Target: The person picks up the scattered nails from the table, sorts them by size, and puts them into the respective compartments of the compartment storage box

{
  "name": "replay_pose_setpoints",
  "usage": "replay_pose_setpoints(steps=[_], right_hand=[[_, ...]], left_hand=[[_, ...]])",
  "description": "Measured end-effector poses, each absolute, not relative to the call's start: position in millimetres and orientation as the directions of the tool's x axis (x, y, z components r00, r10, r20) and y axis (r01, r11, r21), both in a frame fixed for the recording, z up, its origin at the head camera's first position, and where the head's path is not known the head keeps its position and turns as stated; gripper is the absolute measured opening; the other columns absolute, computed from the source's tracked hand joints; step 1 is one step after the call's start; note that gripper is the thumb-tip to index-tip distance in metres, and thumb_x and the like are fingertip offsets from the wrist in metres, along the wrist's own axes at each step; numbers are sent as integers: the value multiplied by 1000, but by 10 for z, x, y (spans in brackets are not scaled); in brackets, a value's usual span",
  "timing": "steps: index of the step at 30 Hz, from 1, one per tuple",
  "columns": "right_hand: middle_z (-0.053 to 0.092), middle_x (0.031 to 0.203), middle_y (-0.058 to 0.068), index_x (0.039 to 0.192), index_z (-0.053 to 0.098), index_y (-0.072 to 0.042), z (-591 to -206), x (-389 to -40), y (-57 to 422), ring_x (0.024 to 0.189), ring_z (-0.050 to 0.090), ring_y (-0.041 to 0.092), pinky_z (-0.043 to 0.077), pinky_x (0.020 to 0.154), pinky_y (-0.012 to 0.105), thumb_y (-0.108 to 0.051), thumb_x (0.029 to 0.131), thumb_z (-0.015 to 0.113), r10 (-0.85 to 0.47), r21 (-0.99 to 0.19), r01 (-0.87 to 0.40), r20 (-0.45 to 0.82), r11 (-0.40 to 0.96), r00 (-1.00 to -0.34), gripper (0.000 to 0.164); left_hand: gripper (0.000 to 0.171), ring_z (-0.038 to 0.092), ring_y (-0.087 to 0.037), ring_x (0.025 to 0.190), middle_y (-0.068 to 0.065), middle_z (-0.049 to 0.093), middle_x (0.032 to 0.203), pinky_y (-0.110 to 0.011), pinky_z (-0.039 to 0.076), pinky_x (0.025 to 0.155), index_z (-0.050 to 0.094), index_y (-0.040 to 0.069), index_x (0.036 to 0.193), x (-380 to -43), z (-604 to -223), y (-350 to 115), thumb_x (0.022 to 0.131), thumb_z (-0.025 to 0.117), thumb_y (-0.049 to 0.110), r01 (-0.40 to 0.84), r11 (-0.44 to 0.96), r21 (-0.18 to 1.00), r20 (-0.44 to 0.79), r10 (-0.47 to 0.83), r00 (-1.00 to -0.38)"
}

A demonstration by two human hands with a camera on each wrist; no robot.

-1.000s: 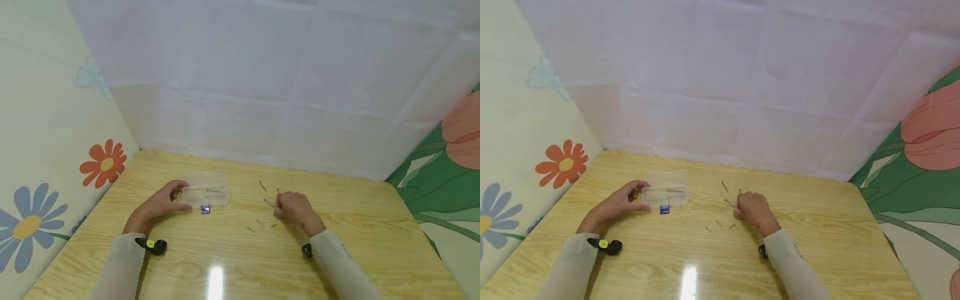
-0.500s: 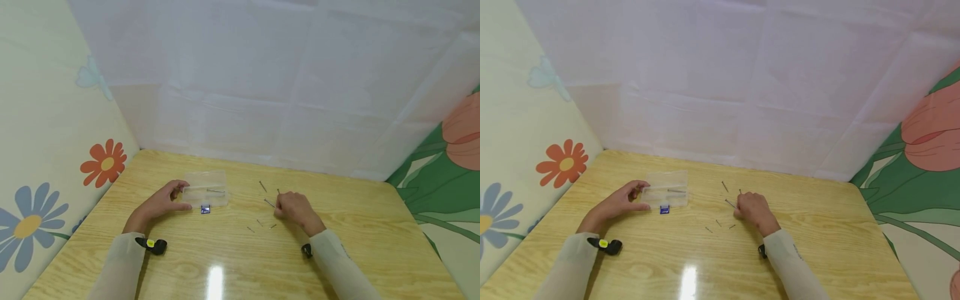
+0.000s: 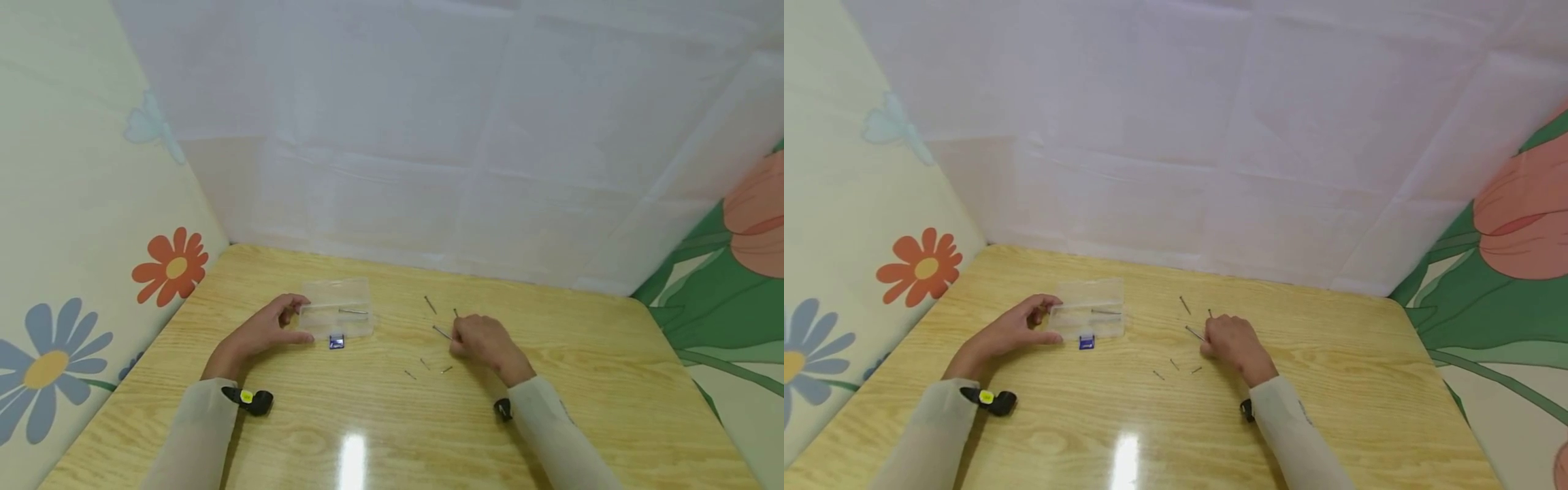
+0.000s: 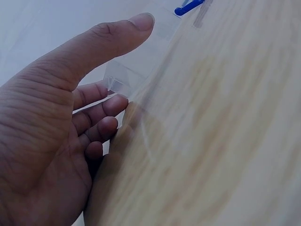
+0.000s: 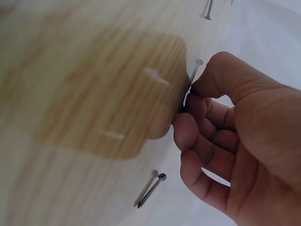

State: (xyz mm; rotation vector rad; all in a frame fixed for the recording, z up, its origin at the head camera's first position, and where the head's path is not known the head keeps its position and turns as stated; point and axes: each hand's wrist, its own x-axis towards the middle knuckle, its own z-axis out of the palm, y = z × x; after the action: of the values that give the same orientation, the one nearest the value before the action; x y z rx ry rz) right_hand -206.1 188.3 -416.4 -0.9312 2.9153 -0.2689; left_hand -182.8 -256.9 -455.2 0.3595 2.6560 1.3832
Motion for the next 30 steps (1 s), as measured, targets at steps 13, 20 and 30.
replay_pose_setpoints(steps=[13,20,30], right_hand=[[63,77,-4,84,67,-11,-4158,-2052,1913,64,50,8,49,61,32,-11,86,70,-597,-185,-588,12,787,-802,4],[55,71,-8,80,65,-13,-4144,-2055,1886,61,45,8,41,57,28,-7,81,66,-623,-224,-620,69,752,-779,7],[54,72,-9,81,65,-15,-4101,-2060,1743,63,46,8,42,58,28,-6,81,65,-636,-268,-632,83,727,-767,8]], left_hand=[[75,41,-26,98,-10,45,112,-41,36,80,50,4,141,-1831,-4558,-2554,83,88,32,145,553,821,-2,257,-966],[74,41,-27,98,-11,45,111,-42,36,80,51,4,140,-1817,-4565,-2556,83,89,31,136,552,823,-5,246,-969],[75,42,-27,99,-11,45,111,-42,36,80,50,3,140,-1833,-4557,-2555,83,89,33,145,553,821,0,253,-967]])
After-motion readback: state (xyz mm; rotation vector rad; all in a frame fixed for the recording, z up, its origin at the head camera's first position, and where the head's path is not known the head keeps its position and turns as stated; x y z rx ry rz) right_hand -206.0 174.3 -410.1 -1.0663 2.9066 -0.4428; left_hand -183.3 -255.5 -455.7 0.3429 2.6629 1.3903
